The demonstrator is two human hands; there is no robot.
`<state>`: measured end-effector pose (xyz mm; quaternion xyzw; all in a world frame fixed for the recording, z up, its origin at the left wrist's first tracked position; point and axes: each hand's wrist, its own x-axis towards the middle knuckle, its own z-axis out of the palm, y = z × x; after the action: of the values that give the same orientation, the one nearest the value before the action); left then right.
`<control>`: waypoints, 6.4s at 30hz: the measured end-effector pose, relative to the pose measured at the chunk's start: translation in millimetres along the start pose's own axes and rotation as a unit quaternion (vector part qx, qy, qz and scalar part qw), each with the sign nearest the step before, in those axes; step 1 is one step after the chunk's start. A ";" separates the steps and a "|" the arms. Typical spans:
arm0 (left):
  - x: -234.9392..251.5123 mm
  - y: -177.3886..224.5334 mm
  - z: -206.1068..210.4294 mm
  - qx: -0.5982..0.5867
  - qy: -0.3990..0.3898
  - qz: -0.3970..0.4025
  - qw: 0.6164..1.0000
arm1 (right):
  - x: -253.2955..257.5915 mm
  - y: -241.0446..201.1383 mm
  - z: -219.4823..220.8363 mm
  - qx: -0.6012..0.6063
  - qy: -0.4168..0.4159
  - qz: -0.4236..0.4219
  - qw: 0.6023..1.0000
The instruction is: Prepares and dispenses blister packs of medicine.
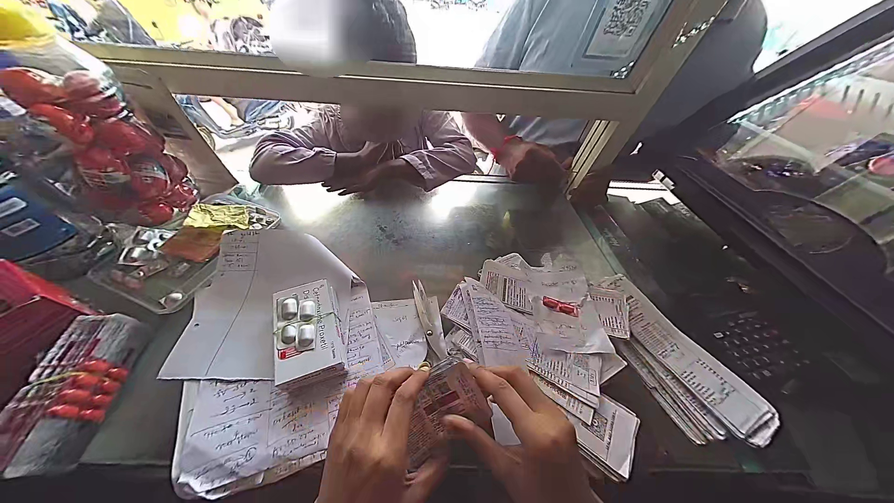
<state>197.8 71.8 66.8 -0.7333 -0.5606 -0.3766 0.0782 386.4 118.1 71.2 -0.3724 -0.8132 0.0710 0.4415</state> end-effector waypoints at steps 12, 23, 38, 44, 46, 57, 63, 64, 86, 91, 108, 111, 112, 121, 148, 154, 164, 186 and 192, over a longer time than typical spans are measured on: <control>-7.9 -23.0 -1.1 -0.136 0.079 0.024 0.987 | -23.8 -10.6 8.1 0.034 0.124 -0.144 0.981; -7.3 -25.3 9.4 -0.382 0.093 -0.073 0.917 | -24.5 -11.3 10.1 -0.014 0.010 -0.193 0.981; -17.2 -18.2 -7.5 -0.624 -0.033 -0.183 0.759 | -13.3 -26.2 15.1 0.052 0.010 -0.113 0.992; -25.9 -26.0 10.6 -0.785 -0.137 -0.158 0.583 | -10.3 -31.1 9.4 0.257 -0.047 -0.041 0.965; -30.1 -23.2 12.9 -0.804 -0.155 -0.170 0.548 | -8.6 -31.3 7.3 0.332 -0.043 -0.020 0.942; -26.0 -20.0 10.8 -0.863 -0.164 -0.200 0.434 | 43.1 94.3 -74.4 -0.188 0.030 0.229 0.955; -27.1 -21.7 11.8 -0.848 -0.177 -0.194 0.460 | 24.5 50.8 -62.3 -0.167 0.083 0.091 0.978; -27.1 -22.0 12.8 -0.846 -0.183 -0.187 0.464 | 16.3 31.4 -55.7 -0.088 0.069 0.047 0.993; -26.5 -23.5 1.4 -0.795 -0.178 -0.218 0.538 | -4.0 -20.2 5.2 0.206 -0.030 -0.001 0.978; -25.2 -25.2 5.3 -0.800 -0.174 -0.173 0.547 | 0.9 -19.5 2.4 0.186 -0.073 -0.067 0.978; -23.4 -12.0 -11.6 -0.805 -0.151 -0.160 0.551 | -10.0 -38.1 16.6 0.201 0.060 -0.070 0.975; -25.4 -9.0 -12.7 -0.817 -0.144 -0.166 0.534 | -19.9 -39.4 29.3 0.161 0.144 -0.125 0.968; -26.5 -9.6 -12.0 -0.818 -0.145 -0.167 0.531 | -22.4 -38.6 30.9 0.155 0.155 -0.149 0.964; -25.6 -15.3 -5.5 -0.750 -0.101 -0.124 0.642 | 3.5 -27.9 -1.5 0.299 -0.166 -0.121 0.932; -12.7 -60.6 -19.8 -0.391 -0.092 -0.255 0.880 | -19.5 -10.7 32.6 0.105 0.105 -0.131 0.980; -2.9 -66.8 -26.6 -0.004 -0.003 -0.293 0.956 | -17.2 -2.6 29.9 0.136 0.133 -0.096 0.977; -2.6 -38.7 -15.6 -0.512 -0.024 -0.126 0.849 | 12.5 -12.6 21.5 0.241 -0.020 0.078 0.967; 0.0 -51.0 -12.8 -0.529 -0.043 -0.039 0.847 | 52.4 -25.5 13.2 -0.056 -0.309 0.285 0.906; 4.3 -48.2 -9.3 -0.601 0.021 -0.077 0.795 | 8.6 -16.9 -7.6 0.483 -0.074 0.252 0.835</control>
<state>151.4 87.4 61.3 -0.5787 -0.2742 -0.6581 -0.3959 380.3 110.3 89.0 -0.2977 -0.5838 0.5908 0.4706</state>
